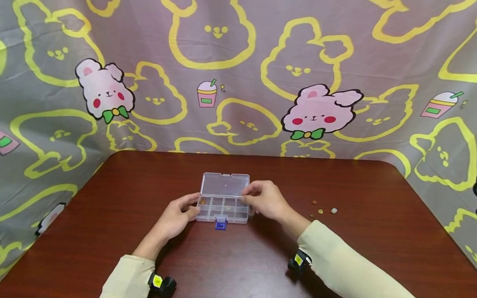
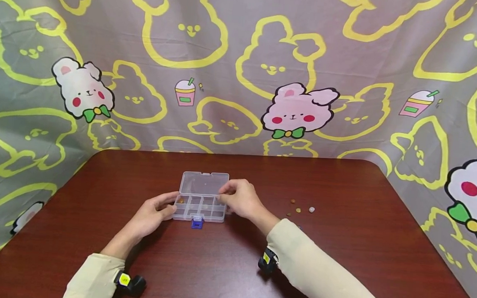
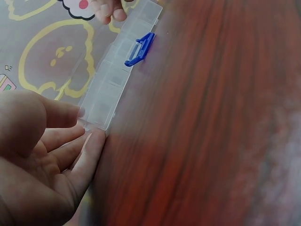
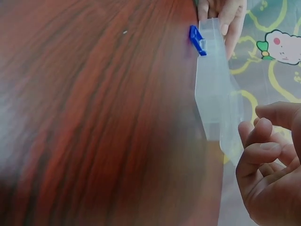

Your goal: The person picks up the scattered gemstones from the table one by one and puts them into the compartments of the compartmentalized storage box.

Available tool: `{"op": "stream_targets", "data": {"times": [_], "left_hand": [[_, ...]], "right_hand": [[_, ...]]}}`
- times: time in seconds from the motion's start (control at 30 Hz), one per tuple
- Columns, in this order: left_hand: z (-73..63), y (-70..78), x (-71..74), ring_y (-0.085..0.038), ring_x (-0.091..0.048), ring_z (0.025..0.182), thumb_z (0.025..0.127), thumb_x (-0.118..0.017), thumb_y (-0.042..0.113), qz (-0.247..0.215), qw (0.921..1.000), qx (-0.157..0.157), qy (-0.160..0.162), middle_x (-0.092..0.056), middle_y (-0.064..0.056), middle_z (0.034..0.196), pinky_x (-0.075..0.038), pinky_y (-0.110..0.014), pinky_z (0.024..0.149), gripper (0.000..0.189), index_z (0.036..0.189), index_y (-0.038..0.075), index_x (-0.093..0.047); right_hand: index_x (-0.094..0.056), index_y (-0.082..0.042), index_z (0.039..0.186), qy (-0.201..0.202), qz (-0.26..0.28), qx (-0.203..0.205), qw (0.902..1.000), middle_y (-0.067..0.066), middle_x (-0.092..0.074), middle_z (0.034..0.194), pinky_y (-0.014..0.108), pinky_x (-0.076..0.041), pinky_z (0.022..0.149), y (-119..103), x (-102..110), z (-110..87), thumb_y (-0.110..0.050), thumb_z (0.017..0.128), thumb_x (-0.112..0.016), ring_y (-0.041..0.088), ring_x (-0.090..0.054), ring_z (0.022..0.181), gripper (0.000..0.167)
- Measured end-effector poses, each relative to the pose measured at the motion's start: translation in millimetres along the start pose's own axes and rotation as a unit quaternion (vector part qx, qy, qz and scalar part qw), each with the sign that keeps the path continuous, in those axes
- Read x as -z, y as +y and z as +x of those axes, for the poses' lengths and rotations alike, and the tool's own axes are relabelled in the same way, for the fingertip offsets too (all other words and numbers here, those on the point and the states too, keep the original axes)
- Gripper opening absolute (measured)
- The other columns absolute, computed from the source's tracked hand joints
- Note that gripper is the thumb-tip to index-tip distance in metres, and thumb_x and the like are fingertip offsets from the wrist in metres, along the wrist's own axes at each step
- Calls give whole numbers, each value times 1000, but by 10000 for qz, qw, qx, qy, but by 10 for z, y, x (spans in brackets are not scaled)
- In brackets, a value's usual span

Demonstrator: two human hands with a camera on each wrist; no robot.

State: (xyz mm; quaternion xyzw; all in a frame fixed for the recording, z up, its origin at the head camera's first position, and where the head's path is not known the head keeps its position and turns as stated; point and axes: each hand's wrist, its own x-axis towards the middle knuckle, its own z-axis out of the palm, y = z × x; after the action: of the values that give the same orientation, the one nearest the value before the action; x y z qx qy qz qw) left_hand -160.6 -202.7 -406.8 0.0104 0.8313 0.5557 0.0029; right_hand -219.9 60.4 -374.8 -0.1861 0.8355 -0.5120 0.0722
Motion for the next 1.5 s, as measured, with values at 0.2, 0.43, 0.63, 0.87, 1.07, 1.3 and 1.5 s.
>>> {"op": "stream_targets", "data": {"times": [0.2,0.43,0.63,0.87,1.07,1.3,1.5], "left_hand": [[11,-18,-3,-33,-61,114,98,-56,-2,-189,9998,-4,-36,-56,-27,136,-55,-34,90,44,142,-7,-51],[-4,-19,1,-33,-61,112,97,-55,-6,-196,9998,1,5,-55,-28,138,-55,-35,89,45,141,-8,-50],[7,-12,-22,-30,-61,106,95,-55,-7,-219,9997,-68,81,-56,-27,137,-55,-28,84,47,141,-8,-50],[22,0,-61,-30,-63,99,91,-56,-11,-180,9991,-265,287,-59,-28,132,-55,-24,74,45,136,-10,-55],[27,24,-79,-23,-64,87,85,-57,-13,-95,9983,-219,535,-63,-27,125,-52,-20,65,45,130,-10,-60],[38,42,-86,-17,-61,79,80,-54,-14,-65,9978,-127,655,-65,-27,118,-51,-22,59,48,128,-11,-61],[41,64,-93,-16,-59,76,78,-53,-13,81,9976,-24,680,-67,-24,110,-48,-22,57,49,126,-11,-62]], "right_hand": [[-73,-3,92,3,-10,16,10000,7,-69,77,28,-46,46,79,125,-111,-5,88,-74,17,-54,48,4],[-73,-5,91,-64,-167,-22,9998,4,-68,78,29,-48,48,178,294,-289,-8,87,-75,14,-52,50,5],[-73,-6,91,-12,-288,-68,9996,4,-68,77,29,-46,46,310,484,-452,-8,88,-76,15,-51,48,5],[-73,-6,93,97,-250,-228,9994,10,-68,80,29,-44,43,441,725,-642,-9,89,-75,18,-50,48,6],[-73,-1,101,348,-155,-413,9984,16,-67,81,28,-43,43,486,928,-737,-11,93,-72,17,-50,49,13],[-71,3,102,509,-134,-482,9975,19,-66,84,29,-46,45,612,1138,-844,-9,96,-66,17,-51,50,14],[-72,1,100,478,-514,-503,9963,14,-66,75,29,-46,46,748,1261,-965,-7,94,-69,19,-54,52,10]]}}
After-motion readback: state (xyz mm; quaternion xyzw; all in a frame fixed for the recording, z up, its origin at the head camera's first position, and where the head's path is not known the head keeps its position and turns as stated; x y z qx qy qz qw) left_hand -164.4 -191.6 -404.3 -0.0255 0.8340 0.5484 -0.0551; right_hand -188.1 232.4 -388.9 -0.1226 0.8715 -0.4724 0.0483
